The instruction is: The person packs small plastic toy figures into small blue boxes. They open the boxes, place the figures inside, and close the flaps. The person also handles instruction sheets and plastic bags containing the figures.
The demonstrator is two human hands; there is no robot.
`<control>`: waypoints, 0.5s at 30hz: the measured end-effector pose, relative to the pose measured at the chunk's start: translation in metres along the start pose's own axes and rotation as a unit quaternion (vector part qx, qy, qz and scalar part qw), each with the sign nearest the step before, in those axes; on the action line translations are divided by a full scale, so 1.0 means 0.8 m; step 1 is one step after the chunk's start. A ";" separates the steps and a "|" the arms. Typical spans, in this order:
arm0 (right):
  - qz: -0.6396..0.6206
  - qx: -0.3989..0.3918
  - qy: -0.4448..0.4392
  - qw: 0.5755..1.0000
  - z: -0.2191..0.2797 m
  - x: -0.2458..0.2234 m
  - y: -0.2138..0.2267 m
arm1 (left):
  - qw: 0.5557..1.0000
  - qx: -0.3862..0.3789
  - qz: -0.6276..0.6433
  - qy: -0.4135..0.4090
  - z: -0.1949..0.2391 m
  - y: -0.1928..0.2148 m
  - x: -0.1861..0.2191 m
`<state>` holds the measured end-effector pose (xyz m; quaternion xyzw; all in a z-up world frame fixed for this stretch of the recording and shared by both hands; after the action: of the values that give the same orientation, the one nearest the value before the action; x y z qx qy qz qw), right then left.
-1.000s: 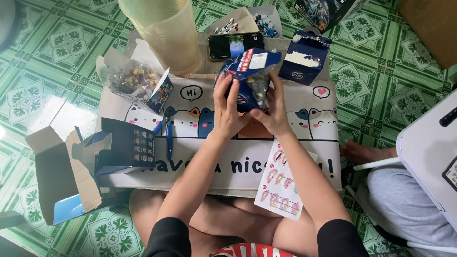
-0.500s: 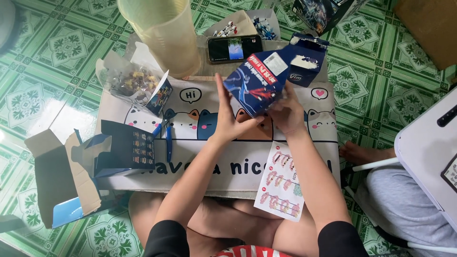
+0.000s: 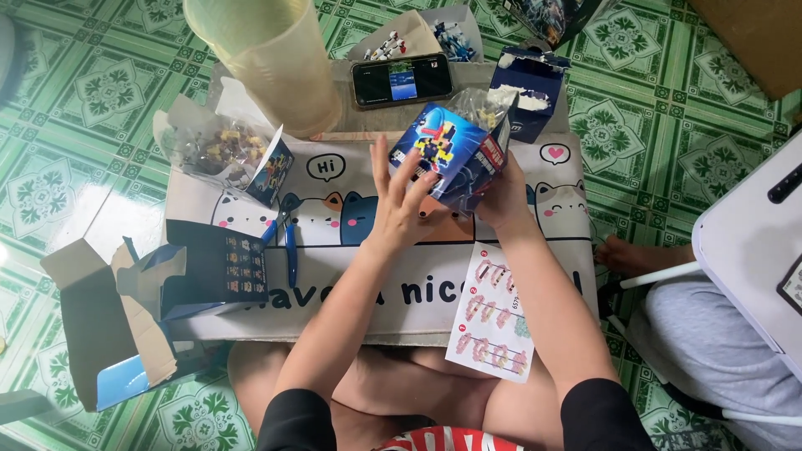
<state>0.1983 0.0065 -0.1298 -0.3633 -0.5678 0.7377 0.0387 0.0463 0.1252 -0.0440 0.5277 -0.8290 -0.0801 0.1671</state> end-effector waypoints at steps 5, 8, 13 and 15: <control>0.106 0.012 0.116 0.988 0.005 -0.023 -0.017 | 0.976 0.004 0.134 0.172 -0.016 0.008 0.000; 0.183 0.025 0.204 0.961 0.015 -0.044 -0.063 | 0.907 0.006 0.289 0.307 0.004 -0.001 -0.020; 0.362 0.090 0.230 0.899 0.028 -0.034 -0.103 | 0.854 -0.023 0.375 0.360 0.007 -0.004 -0.027; 0.352 0.079 0.158 0.919 0.031 -0.028 -0.104 | 0.855 -0.055 0.365 0.364 0.002 0.000 -0.024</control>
<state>0.1708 0.0050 -0.0440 -0.6476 -0.3292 0.6790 -0.1057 0.0529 0.1425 -0.0494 0.1686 -0.8361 0.1391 0.5031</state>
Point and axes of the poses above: each hand's wrist, its own z-axis away from the middle knuckle, its own y-axis out of the back of the hand, x = y × z, the point moved 3 cm from there along -z, towards the middle knuckle, and after that the axes turned 2 degrees about -x, right-handed, at the moved point
